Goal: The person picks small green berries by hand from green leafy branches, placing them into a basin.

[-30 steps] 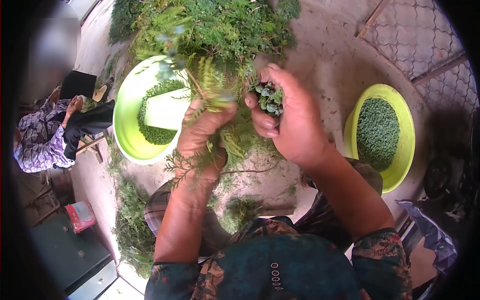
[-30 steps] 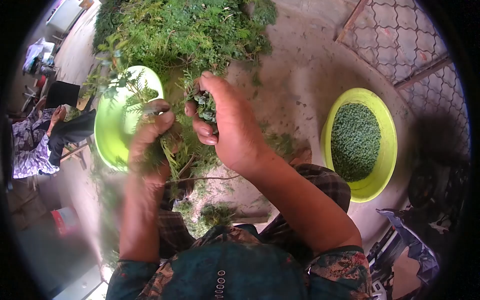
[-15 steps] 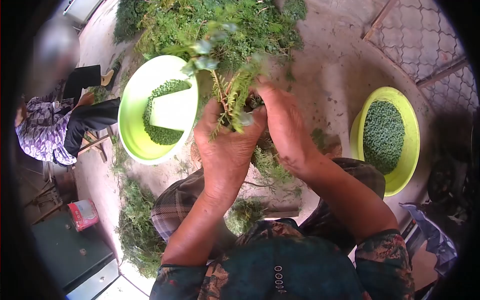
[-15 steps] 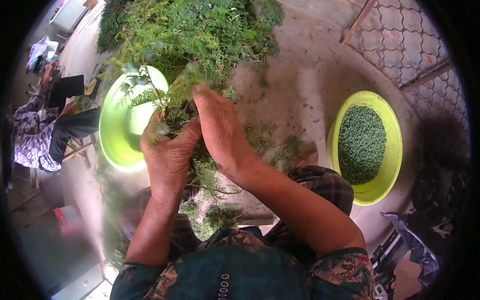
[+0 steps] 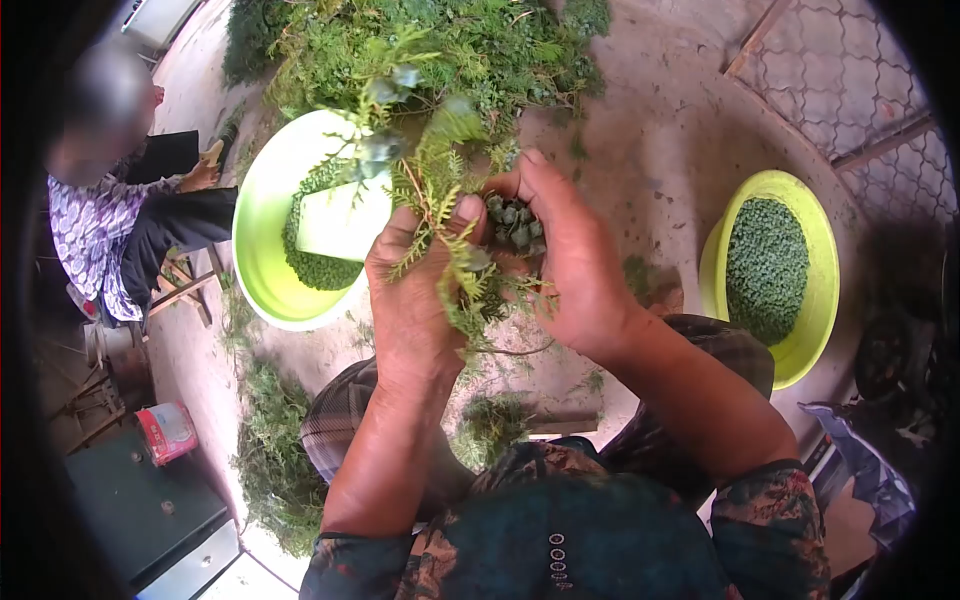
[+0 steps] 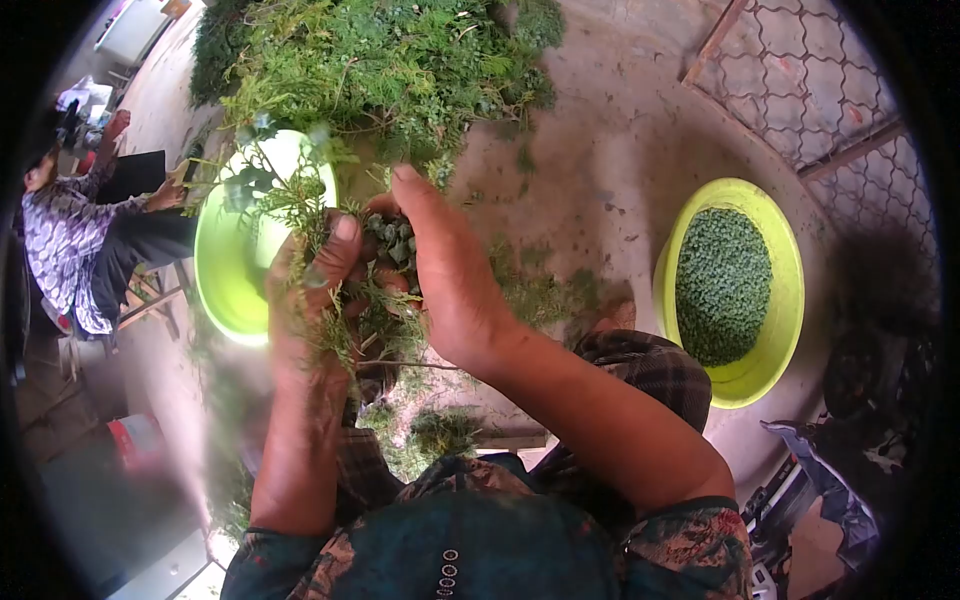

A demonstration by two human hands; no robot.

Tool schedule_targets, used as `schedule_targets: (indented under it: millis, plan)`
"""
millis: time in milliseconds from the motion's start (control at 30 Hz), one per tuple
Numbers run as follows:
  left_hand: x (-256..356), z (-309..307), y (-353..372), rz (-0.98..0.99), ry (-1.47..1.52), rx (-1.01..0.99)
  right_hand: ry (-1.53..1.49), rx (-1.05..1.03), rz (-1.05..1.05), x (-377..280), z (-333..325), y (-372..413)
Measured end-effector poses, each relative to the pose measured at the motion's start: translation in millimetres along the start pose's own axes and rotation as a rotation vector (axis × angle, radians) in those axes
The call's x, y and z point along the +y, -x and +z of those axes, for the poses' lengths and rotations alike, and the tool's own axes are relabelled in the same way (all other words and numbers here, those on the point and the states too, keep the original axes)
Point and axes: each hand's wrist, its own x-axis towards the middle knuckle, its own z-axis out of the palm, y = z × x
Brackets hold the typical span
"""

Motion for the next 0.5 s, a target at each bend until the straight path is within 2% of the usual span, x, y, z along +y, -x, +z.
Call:
schedule_targets:
  millis: [33,100,133,167,233,267,300,367,500]
  plan:
    - [2,2,1,-0.007,-0.008,-0.029,0.0,0.0,0.001,-1,1,0]
    - [-2,-2,-1,0.028,0.025,-0.04,0.343,-0.068,-0.205,-2,2,-2]
    - [-3,-4,-2,0.062,0.059,-0.051,0.343,-0.069,-0.205,-1,1,-4]
    - [-2,-4,-2,0.063,0.058,-0.05,0.314,-0.07,-0.222,1,-2,-7]
    - [0,-5,-2,0.069,-0.089,0.1,0.282,-0.069,-0.235,2,-4,-7]
    - [-2,-8,-3,0.17,-0.035,0.011,0.102,-0.113,-0.141,-1,-6,-5]
    - [1,-6,-4,0.167,-0.035,0.011,-0.08,-0.156,-0.05,-5,-6,-4]
    - [7,-2,-5,0.073,0.094,0.148,-0.098,-0.156,-0.039,-8,-5,-2]
    - [5,-2,-6,0.083,-0.07,0.084,-0.063,-0.187,-0.038,-14,-8,-2]
